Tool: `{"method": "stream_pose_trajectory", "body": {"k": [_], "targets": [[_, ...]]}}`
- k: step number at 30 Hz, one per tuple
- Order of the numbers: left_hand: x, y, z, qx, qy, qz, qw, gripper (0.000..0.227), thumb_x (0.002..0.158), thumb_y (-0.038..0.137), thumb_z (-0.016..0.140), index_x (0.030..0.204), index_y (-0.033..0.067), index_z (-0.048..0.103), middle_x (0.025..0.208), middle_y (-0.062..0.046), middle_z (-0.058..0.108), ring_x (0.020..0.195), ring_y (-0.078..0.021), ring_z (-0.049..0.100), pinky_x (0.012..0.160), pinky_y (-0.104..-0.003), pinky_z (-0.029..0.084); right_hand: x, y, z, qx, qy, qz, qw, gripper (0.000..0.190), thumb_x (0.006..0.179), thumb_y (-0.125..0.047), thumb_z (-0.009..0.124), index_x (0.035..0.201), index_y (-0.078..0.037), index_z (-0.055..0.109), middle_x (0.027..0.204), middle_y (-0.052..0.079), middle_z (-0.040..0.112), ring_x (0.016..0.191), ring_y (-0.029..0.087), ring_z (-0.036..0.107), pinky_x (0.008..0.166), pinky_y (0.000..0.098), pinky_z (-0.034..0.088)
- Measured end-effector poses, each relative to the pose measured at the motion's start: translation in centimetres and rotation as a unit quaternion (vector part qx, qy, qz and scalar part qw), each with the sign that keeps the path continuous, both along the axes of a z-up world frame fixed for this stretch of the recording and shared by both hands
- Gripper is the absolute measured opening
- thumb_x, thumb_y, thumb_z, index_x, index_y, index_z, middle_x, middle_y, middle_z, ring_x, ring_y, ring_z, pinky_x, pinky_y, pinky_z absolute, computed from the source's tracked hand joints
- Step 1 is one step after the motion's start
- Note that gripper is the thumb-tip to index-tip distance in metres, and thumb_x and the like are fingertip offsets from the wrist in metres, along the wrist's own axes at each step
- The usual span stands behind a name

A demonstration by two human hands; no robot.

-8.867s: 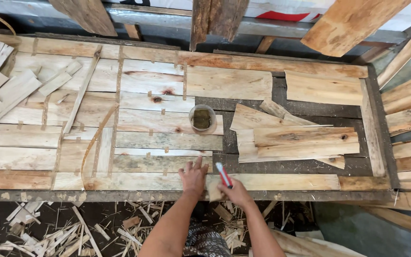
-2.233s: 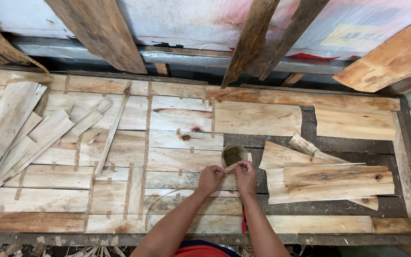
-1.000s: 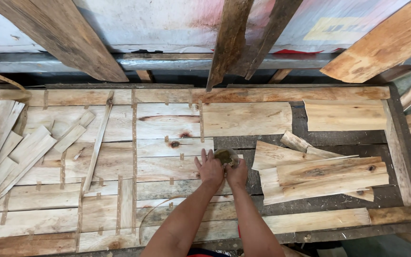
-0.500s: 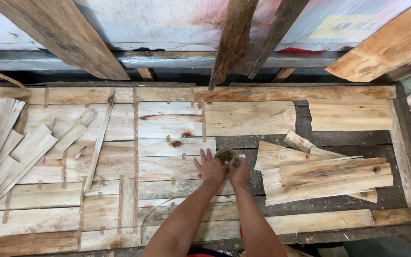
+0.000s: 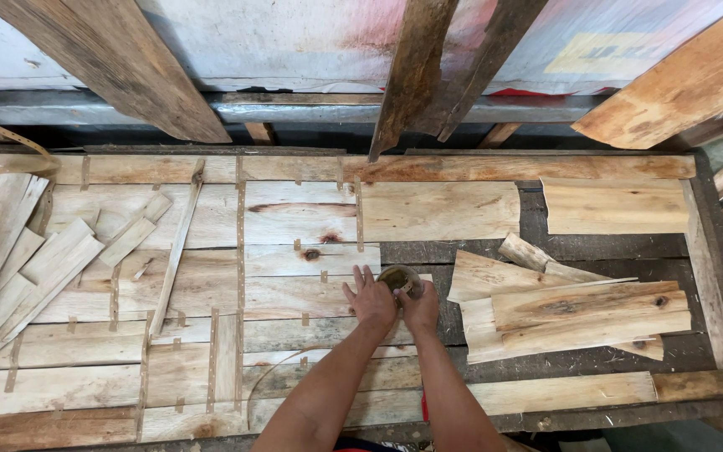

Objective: Arranging and sorting thin wood strips or veneers on a workbench, using a utility knife to trim them.

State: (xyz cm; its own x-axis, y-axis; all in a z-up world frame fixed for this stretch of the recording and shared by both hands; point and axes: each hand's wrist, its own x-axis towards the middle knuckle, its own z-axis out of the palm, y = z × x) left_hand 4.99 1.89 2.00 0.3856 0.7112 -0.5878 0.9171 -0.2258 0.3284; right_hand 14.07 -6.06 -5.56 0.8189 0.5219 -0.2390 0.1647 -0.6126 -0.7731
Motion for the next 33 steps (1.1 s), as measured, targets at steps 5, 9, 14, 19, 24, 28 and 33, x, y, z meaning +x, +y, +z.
{"method": "stream_pose_trajectory", "body": {"k": [5, 9, 14, 19, 24, 28, 33], "targets": [[-0.1, -0.4, -1.2, 0.001, -0.003, 0.001, 1.000, 0.037, 0.100, 0.034, 0.058, 0.121, 0.0071, 0.072, 0.171, -0.013, 0.018, 0.159, -0.0327, 0.002, 0.124, -0.063, 0.003, -0.3, 0.4, 1.7, -0.054, -0.012, 0.013, 0.998, 0.053, 0.070, -0.023, 0.092, 0.110, 0.000, 0.065, 0.104, 0.018, 0.073, 0.095, 0.033, 0.072, 0.082, 0.0431, 0.057], [-0.1, -0.4, -1.8, 0.010, -0.002, -0.006, 1.000, 0.040, 0.101, 0.035, 0.056, 0.126, 0.0062, 0.068, 0.170, -0.012, 0.018, 0.159, -0.0317, 0.003, 0.124, -0.062, 0.005, 0.1, 0.4, 1.1, -0.072, -0.015, 0.021, 0.997, 0.056, 0.067, -0.025, 0.094, 0.109, 0.000, 0.067, 0.102, 0.019, 0.074, 0.094, 0.033, 0.073, 0.082, 0.0436, 0.057], [0.1, -0.6, -2.2, 0.017, 0.005, -0.022, 1.000, 0.040, 0.102, 0.034, 0.054, 0.126, 0.0054, 0.068, 0.170, -0.014, 0.017, 0.159, -0.0320, 0.002, 0.123, -0.063, 0.006, 0.2, 0.8, 1.0, -0.091, 0.000, 0.012, 0.996, 0.058, 0.064, -0.026, 0.095, 0.108, -0.001, 0.067, 0.099, 0.018, 0.076, 0.091, 0.032, 0.074, 0.080, 0.0430, 0.058], [0.0, -0.2, -1.3, 0.008, 0.010, -0.038, 0.999, 0.044, 0.104, 0.037, 0.051, 0.125, 0.0030, 0.069, 0.171, -0.019, 0.015, 0.159, -0.0332, 0.000, 0.123, -0.064, 0.005, 0.1, 0.8, -0.2, -0.083, -0.002, -0.006, 0.996, 0.054, 0.065, -0.026, 0.094, 0.105, -0.001, 0.068, 0.096, 0.018, 0.076, 0.088, 0.032, 0.075, 0.078, 0.0427, 0.058], [0.1, -0.3, -2.5, 0.002, 0.014, -0.047, 0.999, 0.047, 0.104, 0.037, 0.049, 0.129, 0.0014, 0.067, 0.170, -0.022, 0.015, 0.159, -0.0353, -0.001, 0.121, -0.067, 0.005, -0.1, 1.1, 0.3, -0.099, -0.016, -0.020, 0.995, 0.051, 0.068, -0.030, 0.094, 0.102, -0.002, 0.069, 0.095, 0.018, 0.076, 0.088, 0.033, 0.074, 0.078, 0.0437, 0.057], [-0.1, -0.3, -2.5, -0.009, 0.007, -0.048, 0.999, 0.044, 0.104, 0.031, 0.048, 0.130, 0.0010, 0.067, 0.170, -0.023, 0.015, 0.159, -0.0362, -0.001, 0.122, -0.067, 0.003, 0.1, 1.0, -0.8, -0.100, -0.028, -0.023, 0.994, 0.050, 0.069, -0.033, 0.093, 0.100, -0.001, 0.069, 0.094, 0.019, 0.075, 0.087, 0.035, 0.074, 0.077, 0.0450, 0.056], [-0.8, 0.0, -1.8, -0.061, -0.005, -0.037, 0.997, 0.046, 0.104, 0.033, 0.047, 0.130, -0.0001, 0.065, 0.170, -0.023, 0.013, 0.160, -0.0362, -0.004, 0.122, -0.067, 0.003, 0.1, 1.0, -1.5, -0.111, -0.042, -0.023, 0.993, 0.056, 0.072, -0.042, 0.091, 0.100, -0.001, 0.067, 0.092, 0.020, 0.074, 0.087, 0.037, 0.073, 0.074, 0.0472, 0.056]]}}
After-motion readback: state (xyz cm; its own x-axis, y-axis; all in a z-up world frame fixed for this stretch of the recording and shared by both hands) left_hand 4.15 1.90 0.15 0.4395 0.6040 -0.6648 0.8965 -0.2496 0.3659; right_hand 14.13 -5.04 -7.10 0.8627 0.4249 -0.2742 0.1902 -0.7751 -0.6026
